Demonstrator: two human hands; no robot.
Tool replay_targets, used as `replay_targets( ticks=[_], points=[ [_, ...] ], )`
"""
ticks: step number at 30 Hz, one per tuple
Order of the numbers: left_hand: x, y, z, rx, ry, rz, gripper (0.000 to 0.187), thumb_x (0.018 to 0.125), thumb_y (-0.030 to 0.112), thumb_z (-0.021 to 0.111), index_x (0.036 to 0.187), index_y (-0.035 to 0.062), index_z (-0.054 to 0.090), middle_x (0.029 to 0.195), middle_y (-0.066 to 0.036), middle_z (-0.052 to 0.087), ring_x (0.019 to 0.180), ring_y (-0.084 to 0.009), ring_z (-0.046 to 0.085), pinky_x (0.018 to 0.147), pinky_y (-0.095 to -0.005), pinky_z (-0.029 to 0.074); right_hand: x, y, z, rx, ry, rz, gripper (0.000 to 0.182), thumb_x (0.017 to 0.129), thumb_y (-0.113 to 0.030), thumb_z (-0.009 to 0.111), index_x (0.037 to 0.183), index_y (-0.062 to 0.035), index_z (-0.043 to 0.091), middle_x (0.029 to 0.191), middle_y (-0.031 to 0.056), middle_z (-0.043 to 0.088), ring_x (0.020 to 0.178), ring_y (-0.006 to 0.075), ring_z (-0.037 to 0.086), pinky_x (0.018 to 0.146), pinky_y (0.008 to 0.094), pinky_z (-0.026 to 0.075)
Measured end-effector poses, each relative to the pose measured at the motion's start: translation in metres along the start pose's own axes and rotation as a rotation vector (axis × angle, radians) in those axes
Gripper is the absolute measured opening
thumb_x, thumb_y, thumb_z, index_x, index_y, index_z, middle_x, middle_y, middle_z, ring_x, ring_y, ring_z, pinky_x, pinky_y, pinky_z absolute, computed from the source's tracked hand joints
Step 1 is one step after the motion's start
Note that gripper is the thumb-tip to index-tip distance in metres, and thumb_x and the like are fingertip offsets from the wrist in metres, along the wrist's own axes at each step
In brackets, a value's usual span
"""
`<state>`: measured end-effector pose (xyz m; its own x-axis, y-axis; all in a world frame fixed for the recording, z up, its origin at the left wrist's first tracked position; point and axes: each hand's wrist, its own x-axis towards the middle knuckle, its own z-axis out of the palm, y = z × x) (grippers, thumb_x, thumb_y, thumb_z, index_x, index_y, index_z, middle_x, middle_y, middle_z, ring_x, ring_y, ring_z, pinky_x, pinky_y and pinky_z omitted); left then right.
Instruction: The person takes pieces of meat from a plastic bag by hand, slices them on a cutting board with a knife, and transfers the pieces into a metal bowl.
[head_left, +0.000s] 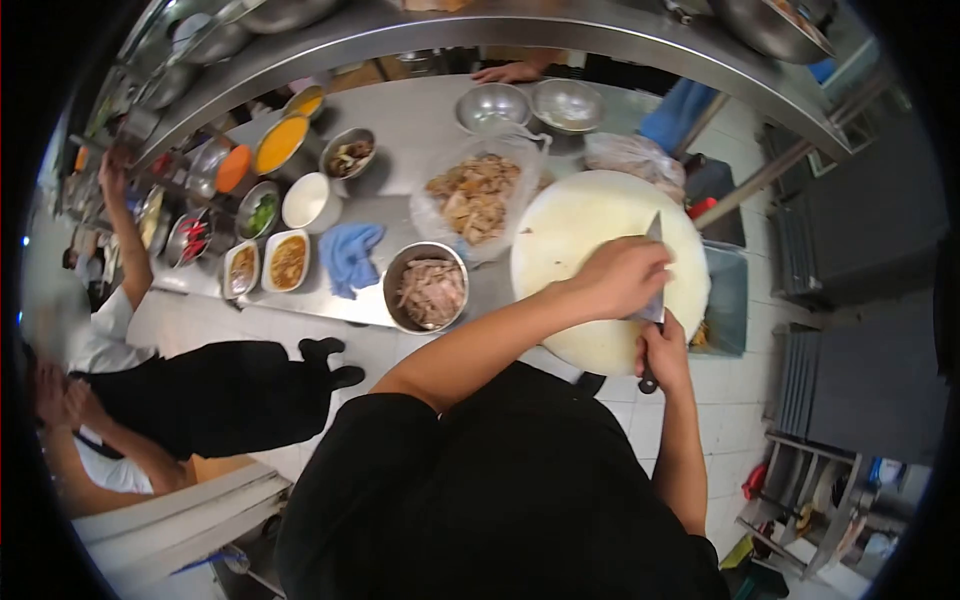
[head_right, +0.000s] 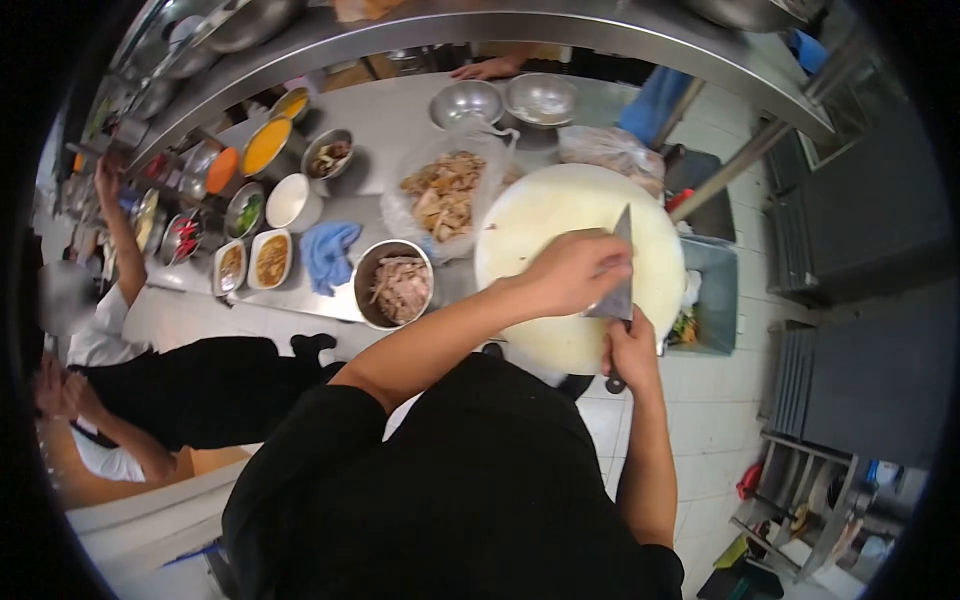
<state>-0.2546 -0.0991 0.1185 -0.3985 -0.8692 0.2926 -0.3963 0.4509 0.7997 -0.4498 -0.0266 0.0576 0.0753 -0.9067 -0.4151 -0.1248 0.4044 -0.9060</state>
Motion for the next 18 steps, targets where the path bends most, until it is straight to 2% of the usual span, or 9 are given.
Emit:
replay_targets(
  ticks=[2,3,5,6,7,10,14,15,18],
  points=[
    [-0.054,-0.014,-0.052,0.12,0.052,-0.202,0.016,0.088,0.014,0.071,0.101,0.0048,0.073,0.097,-0.016,0.075,0.087,-0.0349,0.074,0.077,-0.044,0.058,0.0,-0.005,0.001,-0.012,-0.024,0.011,0.015,0.101,-0.006,0.051,0.114,0.0015,0.054,0.059,0.0058,0.053,0.036,0.0173,0.049,0.034,0.0348,0.04],
    [-0.08,-0.031,-0.074,0.243,0.066,-0.372,0.015,0.087,0.017,0.07,0.097,0.006,0.074,0.089,-0.016,0.075,0.085,-0.0361,0.074,0.077,-0.0458,0.059,0.001,-0.004,0.001,-0.014,-0.024,0.033,0.018,0.101,-0.006,0.052,0.117,0.0023,0.054,0.059,0.0058,0.053,0.036,0.0171,0.049,0.034,0.0351,0.04],
    [-0.124,-0.052,-0.121,0.611,-0.047,-0.706,0.019,0.089,0.022,0.067,0.101,0.0113,0.078,0.094,-0.017,0.076,0.09,-0.0383,0.074,0.08,-0.0497,0.058,0.001,-0.004,0.001,-0.021,-0.03,0.035,0.019,0.101,-0.006,0.053,0.117,0.0027,0.054,0.059,0.0056,0.052,0.036,0.017,0.048,0.034,0.0348,0.039],
    [-0.146,-0.082,-0.138,0.726,-0.127,-0.745,0.023,0.088,0.019,0.066,0.107,0.0134,0.079,0.096,-0.018,0.076,0.093,-0.0391,0.073,0.083,-0.0507,0.058,0.001,-0.005,0.001,-0.028,-0.032,0.04,0.019,0.101,-0.006,0.053,0.118,0.0029,0.054,0.059,0.0055,0.052,0.036,0.017,0.048,0.033,0.0347,0.039],
    [-0.165,-0.103,-0.15,0.71,-0.063,-0.717,0.03,0.086,0.015,0.065,0.113,0.0141,0.078,0.1,-0.02,0.076,0.096,-0.0387,0.073,0.085,-0.0507,0.057,0.001,-0.006,0.001,-0.035,-0.046,0.019,0.02,0.101,-0.006,0.053,0.119,0.0031,0.054,0.06,0.0056,0.052,0.036,0.0169,0.048,0.033,0.0344,0.039],
    [-0.188,-0.15,-0.16,0.746,-0.098,-0.619,0.037,0.086,0.013,0.064,0.12,0.015,0.076,0.105,-0.021,0.075,0.099,-0.0386,0.073,0.087,-0.0508,0.057,0.001,-0.009,0.002,-0.018,-0.047,0.046,0.02,0.102,-0.007,0.054,0.12,0.003,0.055,0.059,0.0054,0.052,0.036,0.0169,0.048,0.033,0.0342,0.04],
    [-0.192,-0.169,-0.138,0.928,-0.158,-0.556,0.023,0.086,0.013,0.065,0.106,0.0063,0.075,0.102,-0.021,0.074,0.092,-0.0381,0.074,0.079,-0.049,0.06,0.0,-0.011,0.002,-0.041,-0.052,0.034,0.021,0.102,-0.007,0.052,0.12,0.003,0.055,0.06,0.0052,0.052,0.036,0.0167,0.048,0.033,0.0339,0.04],
    [-0.191,-0.17,-0.136,0.96,-0.144,-0.538,0.015,0.086,0.014,0.067,0.095,0.0049,0.074,0.099,-0.02,0.073,0.088,-0.0372,0.075,0.075,-0.048,0.061,0.001,-0.011,0.003,-0.052,-0.049,0.028,0.021,0.102,-0.008,0.052,0.119,0.0026,0.055,0.061,0.005,0.052,0.036,0.0165,0.047,0.033,0.0334,0.04],
    [-0.194,-0.177,-0.14,0.985,-0.217,-0.594,0.013,0.085,0.016,0.069,0.091,0.0065,0.076,0.099,-0.02,0.073,0.087,-0.0377,0.074,0.076,-0.0483,0.06,0.0,-0.006,0.002,-0.069,-0.038,0.027,0.02,0.102,-0.011,0.052,0.117,0.0016,0.056,0.063,0.0047,0.053,0.035,0.016,0.046,0.032,0.0323,0.04]
  ],
)
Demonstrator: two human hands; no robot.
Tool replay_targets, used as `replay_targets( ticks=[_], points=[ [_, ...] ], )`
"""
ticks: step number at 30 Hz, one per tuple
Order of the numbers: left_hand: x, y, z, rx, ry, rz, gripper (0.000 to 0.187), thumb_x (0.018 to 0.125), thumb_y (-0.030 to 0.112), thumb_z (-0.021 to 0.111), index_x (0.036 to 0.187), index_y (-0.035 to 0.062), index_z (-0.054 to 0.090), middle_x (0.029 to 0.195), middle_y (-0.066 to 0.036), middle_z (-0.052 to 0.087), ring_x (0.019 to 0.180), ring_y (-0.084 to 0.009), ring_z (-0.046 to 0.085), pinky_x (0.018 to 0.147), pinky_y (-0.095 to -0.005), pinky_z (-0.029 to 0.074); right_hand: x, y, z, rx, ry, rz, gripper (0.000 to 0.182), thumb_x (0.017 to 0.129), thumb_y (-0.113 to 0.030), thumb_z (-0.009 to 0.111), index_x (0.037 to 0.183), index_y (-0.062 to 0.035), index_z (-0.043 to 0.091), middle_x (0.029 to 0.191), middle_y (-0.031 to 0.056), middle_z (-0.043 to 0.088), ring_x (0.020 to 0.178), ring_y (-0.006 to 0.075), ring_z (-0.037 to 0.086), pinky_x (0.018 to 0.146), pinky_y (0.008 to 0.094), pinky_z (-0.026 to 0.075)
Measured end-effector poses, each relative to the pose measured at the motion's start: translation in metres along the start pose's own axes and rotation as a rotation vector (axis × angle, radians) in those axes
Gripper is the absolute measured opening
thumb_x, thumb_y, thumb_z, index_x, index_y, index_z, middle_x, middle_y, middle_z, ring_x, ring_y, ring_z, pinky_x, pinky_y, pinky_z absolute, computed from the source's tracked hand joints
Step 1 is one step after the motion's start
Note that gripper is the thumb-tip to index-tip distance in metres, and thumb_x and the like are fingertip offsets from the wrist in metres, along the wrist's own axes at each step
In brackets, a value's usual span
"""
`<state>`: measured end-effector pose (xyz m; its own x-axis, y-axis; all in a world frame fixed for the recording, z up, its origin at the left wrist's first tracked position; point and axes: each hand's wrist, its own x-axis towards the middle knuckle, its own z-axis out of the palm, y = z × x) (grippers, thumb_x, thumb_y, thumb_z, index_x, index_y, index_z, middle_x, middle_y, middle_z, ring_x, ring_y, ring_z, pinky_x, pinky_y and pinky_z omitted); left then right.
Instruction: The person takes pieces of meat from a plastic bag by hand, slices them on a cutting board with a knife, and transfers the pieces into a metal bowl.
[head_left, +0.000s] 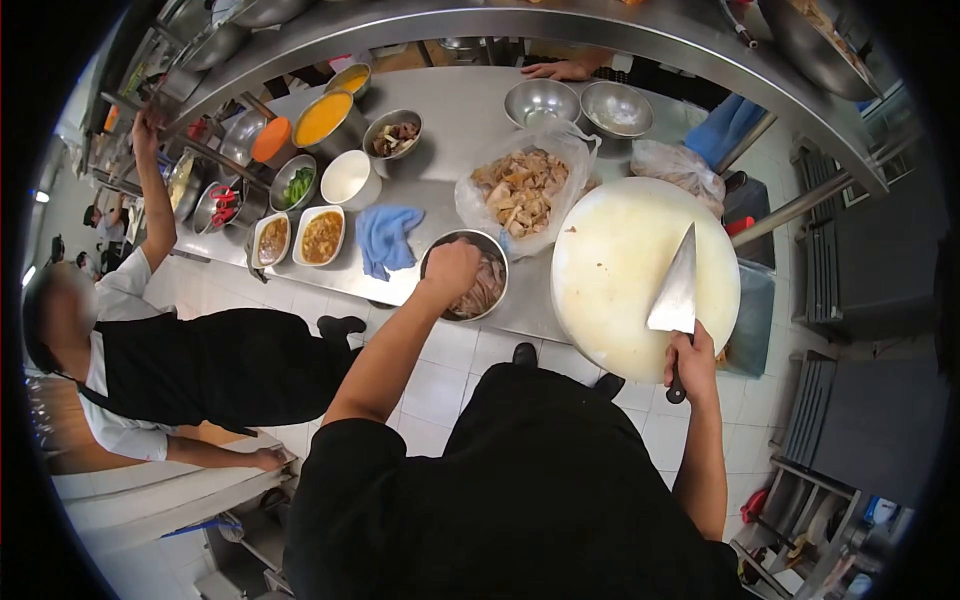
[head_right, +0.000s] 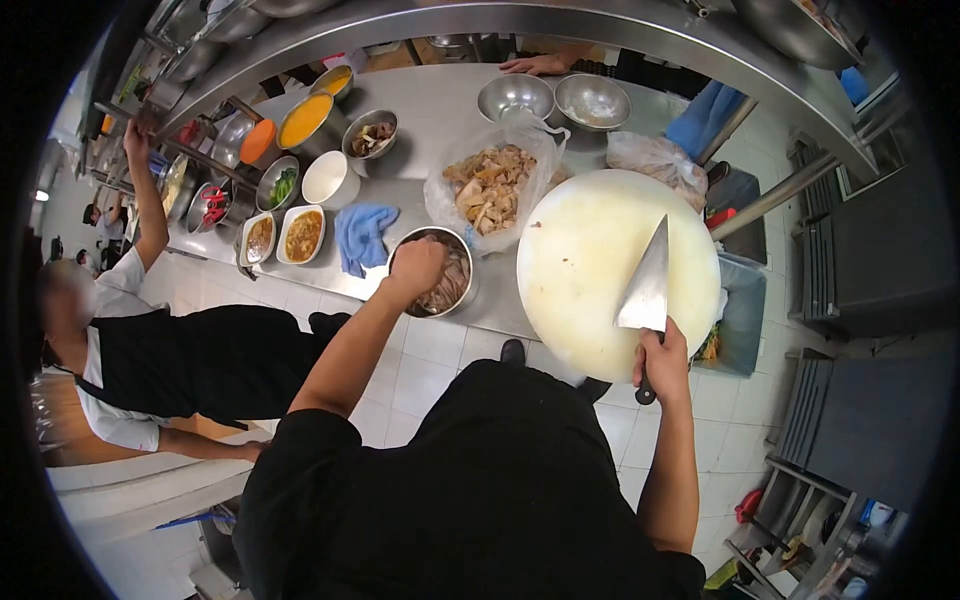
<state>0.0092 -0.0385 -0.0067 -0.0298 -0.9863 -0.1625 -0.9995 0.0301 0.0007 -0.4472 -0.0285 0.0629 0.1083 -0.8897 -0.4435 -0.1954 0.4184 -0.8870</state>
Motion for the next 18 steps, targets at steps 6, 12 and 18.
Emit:
replay_targets(
  ticks=[6,12,18],
  points=[
    [-0.019,-0.015,-0.073,-0.471,0.09,-0.117,0.028,0.089,0.029,0.077,0.108,0.0081,0.08,0.088,-0.013,0.078,0.083,-0.0278,0.075,0.074,-0.042,0.058,0.0,0.0,0.001,0.038,0.013,0.008,0.021,0.102,-0.008,0.052,0.12,0.0026,0.057,0.06,0.0046,0.053,0.037,0.0159,0.048,0.034,0.0331,0.039],
    [0.004,0.029,-0.14,-1.248,0.223,-0.094,0.034,0.098,0.018,0.074,0.127,-0.0011,0.071,0.098,-0.009,0.076,0.08,-0.0162,0.072,0.073,-0.0298,0.059,0.001,0.004,0.0,0.041,0.016,0.007,0.019,0.102,-0.008,0.053,0.118,0.0016,0.057,0.061,0.0042,0.053,0.037,0.0158,0.049,0.035,0.0328,0.039],
    [0.077,0.262,-0.162,-1.431,0.271,0.557,0.025,0.099,0.016,0.073,0.117,-0.0005,0.073,0.101,-0.012,0.076,0.083,-0.0146,0.073,0.072,-0.0333,0.061,0.0,0.003,0.0,0.049,0.019,-0.004,0.018,0.102,-0.008,0.054,0.116,0.0017,0.056,0.061,0.0045,0.053,0.036,0.016,0.049,0.034,0.033,0.04]
  ],
)
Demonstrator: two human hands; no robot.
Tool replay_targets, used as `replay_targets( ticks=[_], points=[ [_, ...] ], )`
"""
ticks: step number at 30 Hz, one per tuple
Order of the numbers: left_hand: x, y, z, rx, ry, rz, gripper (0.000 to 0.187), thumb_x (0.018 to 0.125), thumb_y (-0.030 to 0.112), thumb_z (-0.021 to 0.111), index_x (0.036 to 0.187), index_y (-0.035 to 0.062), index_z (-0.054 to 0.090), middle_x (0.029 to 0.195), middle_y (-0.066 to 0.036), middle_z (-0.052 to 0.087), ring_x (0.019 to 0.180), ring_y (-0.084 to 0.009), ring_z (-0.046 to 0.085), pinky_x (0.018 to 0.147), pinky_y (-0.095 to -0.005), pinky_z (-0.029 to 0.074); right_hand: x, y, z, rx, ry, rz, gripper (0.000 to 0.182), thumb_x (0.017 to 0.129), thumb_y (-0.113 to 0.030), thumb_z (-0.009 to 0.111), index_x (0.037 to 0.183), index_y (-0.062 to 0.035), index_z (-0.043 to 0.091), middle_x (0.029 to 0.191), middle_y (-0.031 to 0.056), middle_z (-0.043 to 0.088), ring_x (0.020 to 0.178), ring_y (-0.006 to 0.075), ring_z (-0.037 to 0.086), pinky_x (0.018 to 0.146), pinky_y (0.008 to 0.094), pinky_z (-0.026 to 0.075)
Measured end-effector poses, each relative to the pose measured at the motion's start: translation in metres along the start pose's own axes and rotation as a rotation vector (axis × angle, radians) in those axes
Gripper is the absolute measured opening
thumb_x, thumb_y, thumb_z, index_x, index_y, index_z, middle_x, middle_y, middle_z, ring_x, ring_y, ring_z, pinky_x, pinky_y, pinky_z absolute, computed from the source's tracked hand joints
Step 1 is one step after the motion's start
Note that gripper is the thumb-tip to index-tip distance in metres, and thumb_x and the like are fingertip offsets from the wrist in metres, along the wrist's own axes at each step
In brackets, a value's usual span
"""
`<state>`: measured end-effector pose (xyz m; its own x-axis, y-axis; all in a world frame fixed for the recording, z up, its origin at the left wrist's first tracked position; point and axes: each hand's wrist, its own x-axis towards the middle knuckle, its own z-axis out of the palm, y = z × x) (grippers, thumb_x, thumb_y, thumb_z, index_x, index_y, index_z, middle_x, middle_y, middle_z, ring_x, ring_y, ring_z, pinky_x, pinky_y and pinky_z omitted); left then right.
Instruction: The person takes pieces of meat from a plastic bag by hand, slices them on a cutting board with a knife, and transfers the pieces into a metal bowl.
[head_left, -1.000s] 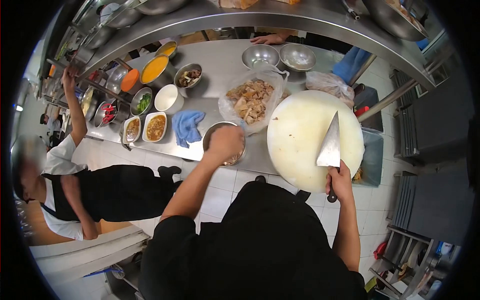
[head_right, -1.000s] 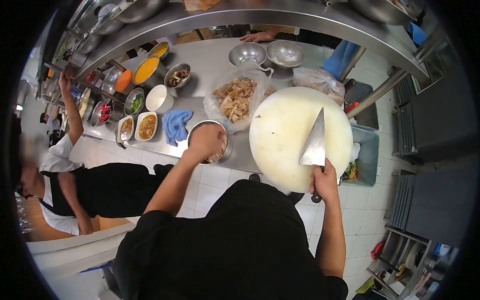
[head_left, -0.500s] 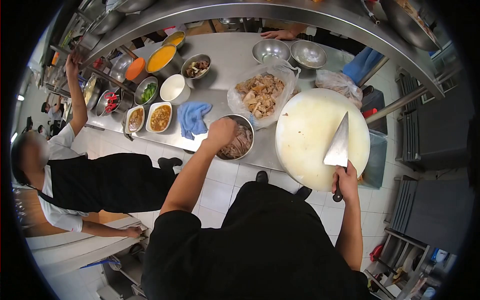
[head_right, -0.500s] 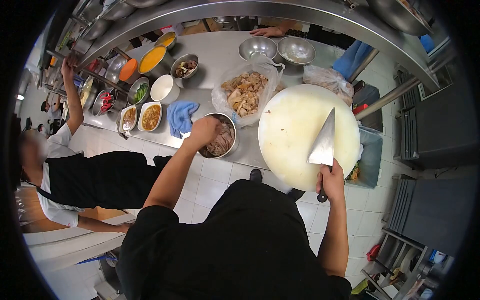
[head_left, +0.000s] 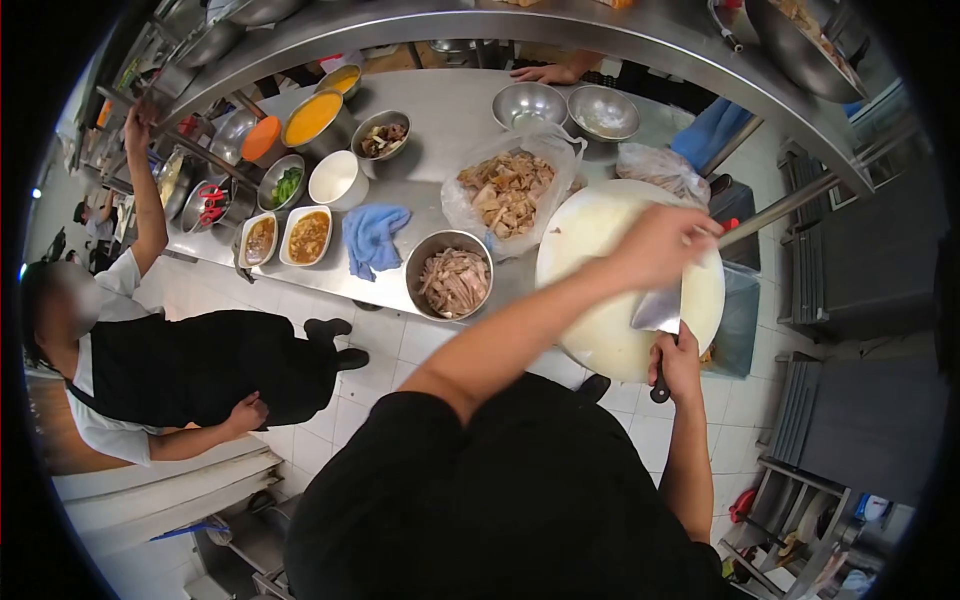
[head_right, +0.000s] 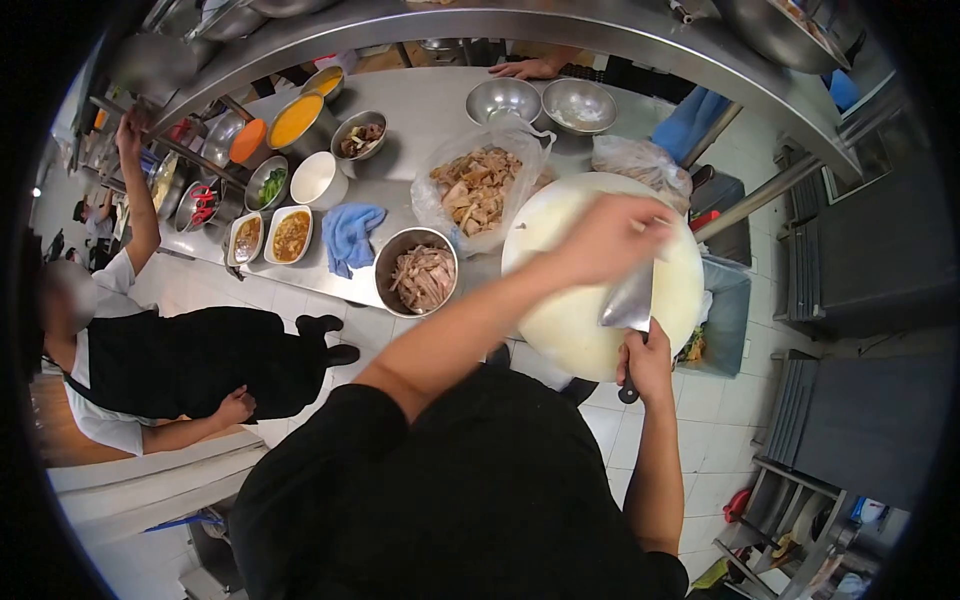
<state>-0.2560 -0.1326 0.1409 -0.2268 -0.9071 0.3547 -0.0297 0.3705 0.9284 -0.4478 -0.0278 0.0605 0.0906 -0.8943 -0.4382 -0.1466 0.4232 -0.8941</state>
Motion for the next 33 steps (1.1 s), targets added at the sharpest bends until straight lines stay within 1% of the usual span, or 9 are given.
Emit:
replay_targets(
  ticks=[2,4,6,8,13,16,22,26,33],
  points=[
    [0.025,0.004,0.066,0.051,-0.206,-0.128,0.033,0.104,0.027,0.064,0.121,0.0012,0.072,0.101,-0.019,0.076,0.087,-0.0323,0.074,0.081,-0.0439,0.058,-0.001,0.0,0.0,0.027,0.018,0.015,0.017,0.102,-0.009,0.054,0.115,0.0021,0.056,0.062,0.0047,0.053,0.036,0.0161,0.05,0.034,0.0328,0.041],
    [0.022,-0.027,0.127,0.414,-0.199,-0.195,0.054,0.106,0.037,0.055,0.149,0.0037,0.05,0.132,-0.026,0.063,0.113,-0.0451,0.067,0.098,-0.0537,0.053,0.003,0.01,-0.002,-0.013,0.017,-0.009,0.015,0.103,-0.011,0.054,0.11,0.0016,0.055,0.062,0.0048,0.053,0.036,0.0162,0.05,0.034,0.032,0.041],
    [0.006,-0.031,0.127,0.429,-0.146,-0.037,0.059,0.103,0.035,0.06,0.152,0.0039,0.047,0.145,-0.028,0.052,0.115,-0.0452,0.066,0.099,-0.0516,0.053,0.007,0.019,-0.008,-0.063,0.008,-0.021,0.016,0.105,-0.015,0.055,0.108,-0.0001,0.053,0.062,0.0049,0.053,0.035,0.0164,0.051,0.032,0.0313,0.041],
    [-0.011,-0.031,0.094,0.344,-0.073,-0.004,0.052,0.1,0.028,0.065,0.144,0.0027,0.055,0.135,-0.025,0.06,0.116,-0.0427,0.066,0.101,-0.0504,0.052,0.004,0.012,-0.005,-0.004,0.013,-0.018,0.012,0.103,-0.009,0.054,0.11,0.0015,0.054,0.062,0.0052,0.054,0.036,0.0164,0.05,0.034,0.0327,0.04],
    [-0.04,-0.064,-0.065,0.549,0.449,-0.196,0.021,0.092,0.012,0.07,0.112,0.0054,0.069,0.098,-0.014,0.076,0.082,-0.0282,0.075,0.074,-0.0422,0.06,-0.001,0.002,-0.001,0.021,-0.005,-0.021,0.018,0.102,-0.008,0.052,0.116,0.0025,0.055,0.061,0.0051,0.054,0.036,0.0162,0.049,0.034,0.0331,0.039],
    [-0.031,-0.095,-0.163,0.904,0.259,-0.535,0.027,0.087,0.019,0.071,0.11,0.0039,0.072,0.104,-0.023,0.076,0.097,-0.039,0.074,0.087,-0.0478,0.059,-0.001,-0.001,0.0,-0.009,-0.007,-0.02,0.019,0.102,-0.007,0.052,0.118,0.0028,0.055,0.061,0.0046,0.054,0.036,0.0161,0.049,0.034,0.0333,0.04],
    [-0.018,-0.187,-0.183,1.0,-0.38,-0.575,0.034,0.084,0.016,0.07,0.115,0.0031,0.073,0.113,-0.025,0.074,0.112,-0.0404,0.07,0.098,-0.0485,0.056,0.001,-0.003,0.002,-0.012,0.012,0.027,0.017,0.102,-0.008,0.053,0.116,0.0013,0.056,0.061,0.0048,0.053,0.035,0.0164,0.048,0.033,0.0335,0.039],
    [-0.039,-0.218,-0.167,1.029,-0.148,-0.231,0.03,0.083,0.015,0.07,0.112,0.0056,0.073,0.115,-0.024,0.073,0.113,-0.0419,0.069,0.098,-0.0496,0.056,0.002,-0.003,0.004,-0.02,0.042,0.037,0.013,0.103,-0.01,0.053,0.111,0.0,0.056,0.061,0.005,0.053,0.035,0.0164,0.048,0.033,0.0332,0.039],
    [-0.028,-0.222,-0.273,1.031,-0.317,-0.364,0.019,0.082,0.017,0.069,0.097,0.0076,0.076,0.105,-0.022,0.074,0.104,-0.0394,0.07,0.089,-0.0504,0.056,0.002,0.002,0.005,0.0,0.073,0.017,0.012,0.102,-0.01,0.052,0.11,-0.0008,0.056,0.06,0.0056,0.053,0.035,0.0169,0.048,0.033,0.0338,0.039]
  ],
)
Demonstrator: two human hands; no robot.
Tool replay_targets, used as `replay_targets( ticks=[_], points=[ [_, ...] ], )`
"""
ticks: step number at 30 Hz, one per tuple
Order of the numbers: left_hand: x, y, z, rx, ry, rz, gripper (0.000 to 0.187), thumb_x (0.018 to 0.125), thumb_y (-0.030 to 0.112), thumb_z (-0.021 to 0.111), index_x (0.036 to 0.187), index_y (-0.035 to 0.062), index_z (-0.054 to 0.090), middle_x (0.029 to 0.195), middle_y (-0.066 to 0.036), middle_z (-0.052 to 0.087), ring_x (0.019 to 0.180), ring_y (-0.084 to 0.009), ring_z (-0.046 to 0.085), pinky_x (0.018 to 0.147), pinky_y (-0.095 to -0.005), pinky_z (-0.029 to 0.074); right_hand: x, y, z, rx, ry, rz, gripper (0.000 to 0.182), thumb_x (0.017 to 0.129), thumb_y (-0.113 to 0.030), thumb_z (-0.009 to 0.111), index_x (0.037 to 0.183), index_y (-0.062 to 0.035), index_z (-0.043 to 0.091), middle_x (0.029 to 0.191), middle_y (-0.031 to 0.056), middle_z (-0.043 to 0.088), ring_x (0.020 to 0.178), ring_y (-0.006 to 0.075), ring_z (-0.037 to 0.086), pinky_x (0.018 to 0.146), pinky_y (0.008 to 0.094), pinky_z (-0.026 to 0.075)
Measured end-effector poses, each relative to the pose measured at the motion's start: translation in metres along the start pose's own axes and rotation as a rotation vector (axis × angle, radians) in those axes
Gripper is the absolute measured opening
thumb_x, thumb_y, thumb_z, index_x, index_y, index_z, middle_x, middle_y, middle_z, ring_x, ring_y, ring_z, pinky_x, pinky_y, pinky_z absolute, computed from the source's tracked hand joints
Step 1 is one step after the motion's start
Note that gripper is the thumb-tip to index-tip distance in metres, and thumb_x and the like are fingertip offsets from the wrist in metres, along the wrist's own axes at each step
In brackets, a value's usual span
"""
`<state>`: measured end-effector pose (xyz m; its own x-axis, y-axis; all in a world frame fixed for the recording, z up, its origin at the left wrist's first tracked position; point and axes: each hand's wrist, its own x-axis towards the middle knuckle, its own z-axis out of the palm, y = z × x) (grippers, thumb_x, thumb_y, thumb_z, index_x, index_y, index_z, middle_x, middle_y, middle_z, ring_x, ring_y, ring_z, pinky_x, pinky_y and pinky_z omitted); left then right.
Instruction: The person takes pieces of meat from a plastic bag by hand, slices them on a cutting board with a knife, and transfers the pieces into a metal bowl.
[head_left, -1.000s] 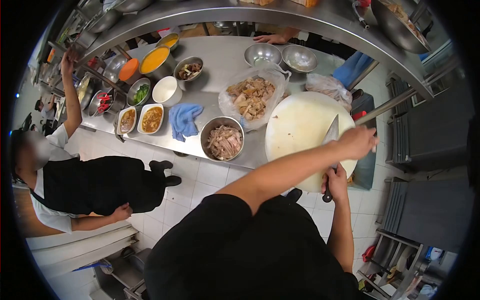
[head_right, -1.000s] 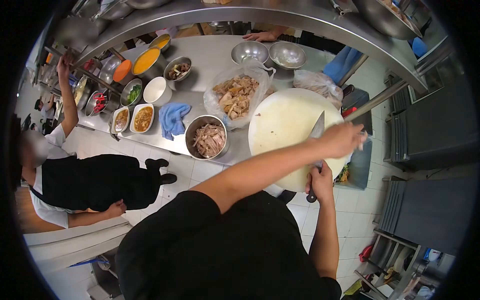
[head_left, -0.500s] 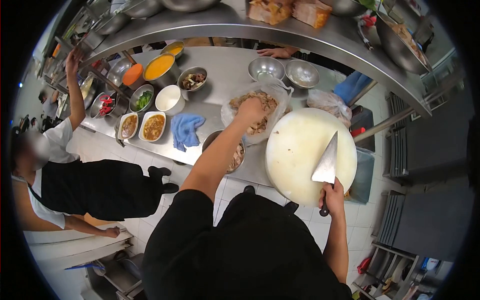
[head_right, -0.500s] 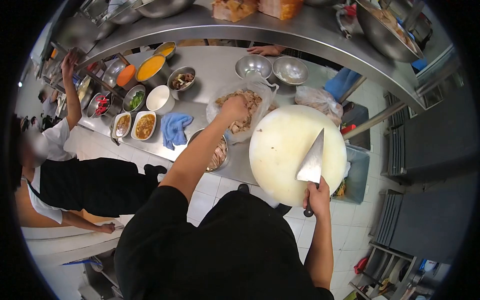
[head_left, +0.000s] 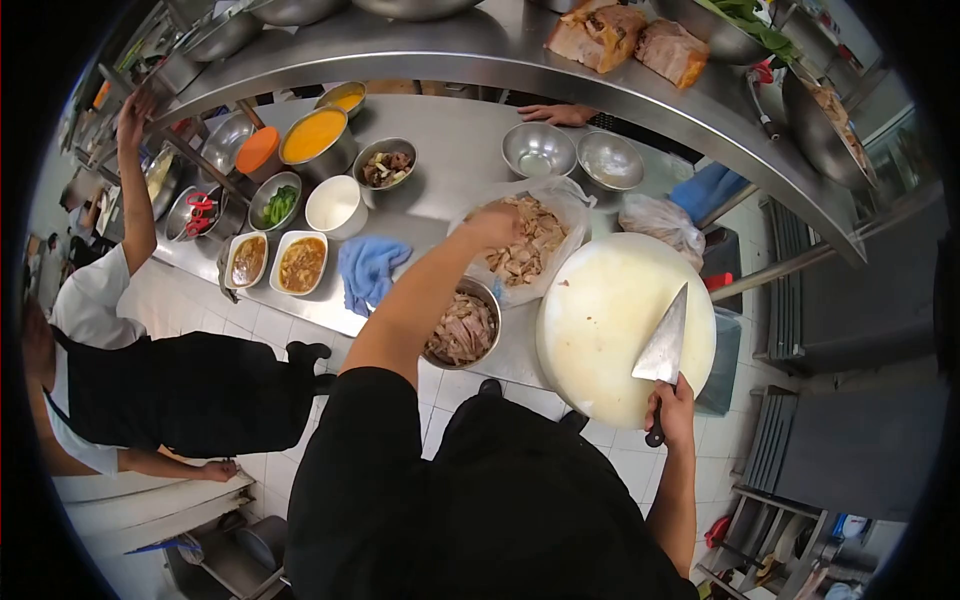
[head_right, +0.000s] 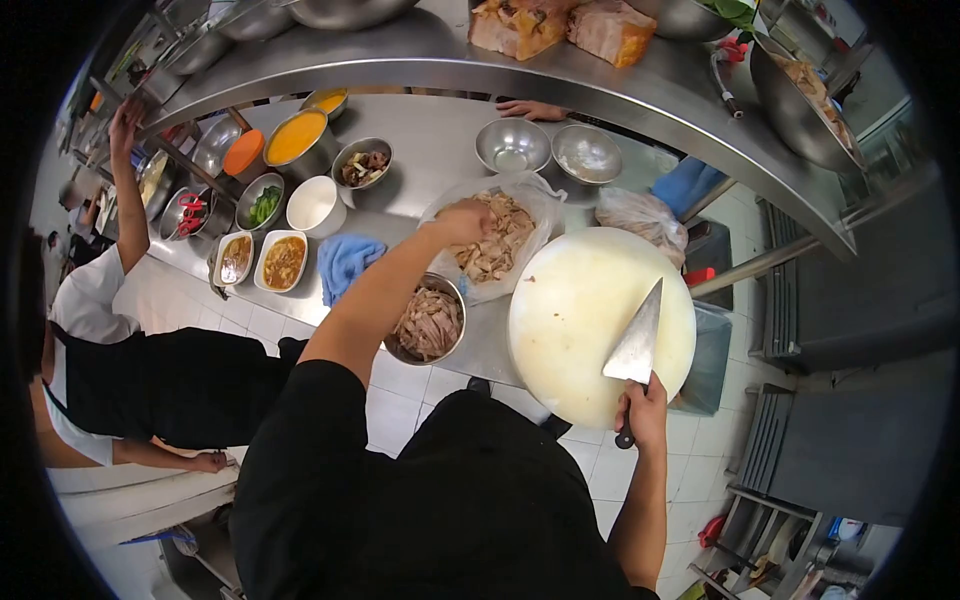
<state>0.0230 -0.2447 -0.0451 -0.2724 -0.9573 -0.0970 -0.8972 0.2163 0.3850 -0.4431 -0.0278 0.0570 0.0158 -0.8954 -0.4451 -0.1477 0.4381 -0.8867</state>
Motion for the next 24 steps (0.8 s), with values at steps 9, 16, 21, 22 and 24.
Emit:
replay_targets(
  ticks=[9,16,21,22,24],
  points=[
    [0.031,0.073,0.03,-0.044,0.037,-0.217,0.035,0.087,0.027,0.065,0.105,0.0007,0.078,0.115,-0.027,0.073,0.112,-0.0388,0.071,0.094,-0.0493,0.056,0.001,-0.005,0.002,-0.013,0.013,0.041,0.012,0.102,-0.009,0.051,0.11,-0.0013,0.056,0.06,0.0062,0.054,0.034,0.018,0.048,0.032,0.0345,0.039],
    [0.026,0.091,-0.031,-0.221,-0.195,-0.46,0.036,0.078,0.021,0.079,0.099,-0.0075,0.075,0.105,-0.023,0.075,0.092,-0.0301,0.076,0.078,-0.043,0.061,0.0,0.002,0.0,0.012,0.014,0.013,0.013,0.102,-0.008,0.052,0.112,-0.0009,0.057,0.062,0.0067,0.055,0.036,0.0181,0.049,0.033,0.0348,0.04],
    [-0.023,0.028,-0.064,-0.815,-0.03,-0.536,0.025,0.079,0.006,0.08,0.101,-0.0056,0.074,0.09,-0.013,0.072,0.071,-0.02,0.071,0.064,-0.0316,0.06,0.001,-0.004,-0.005,-0.007,-0.067,0.01,0.014,0.102,-0.007,0.052,0.113,0.0006,0.056,0.064,0.0069,0.055,0.037,0.0178,0.05,0.034,0.035,0.041],
    [-0.039,0.024,-0.076,-0.896,-0.016,-0.542,0.025,0.081,0.005,0.08,0.103,-0.0051,0.073,0.089,-0.011,0.072,0.07,-0.019,0.071,0.065,-0.0308,0.061,0.001,-0.005,-0.006,-0.015,-0.093,0.003,0.014,0.102,-0.007,0.052,0.113,0.0007,0.056,0.064,0.007,0.055,0.037,0.0179,0.05,0.034,0.0351,0.041],
    [-0.061,0.027,-0.093,-0.99,0.018,-0.543,0.025,0.084,0.004,0.078,0.107,-0.0045,0.072,0.088,-0.009,0.071,0.07,-0.0174,0.07,0.067,-0.0299,0.062,0.002,-0.006,-0.009,-0.034,-0.138,-0.011,0.015,0.102,-0.007,0.053,0.114,0.001,0.054,0.064,0.007,0.055,0.037,0.0179,0.05,0.034,0.0353,0.041]
  ],
)
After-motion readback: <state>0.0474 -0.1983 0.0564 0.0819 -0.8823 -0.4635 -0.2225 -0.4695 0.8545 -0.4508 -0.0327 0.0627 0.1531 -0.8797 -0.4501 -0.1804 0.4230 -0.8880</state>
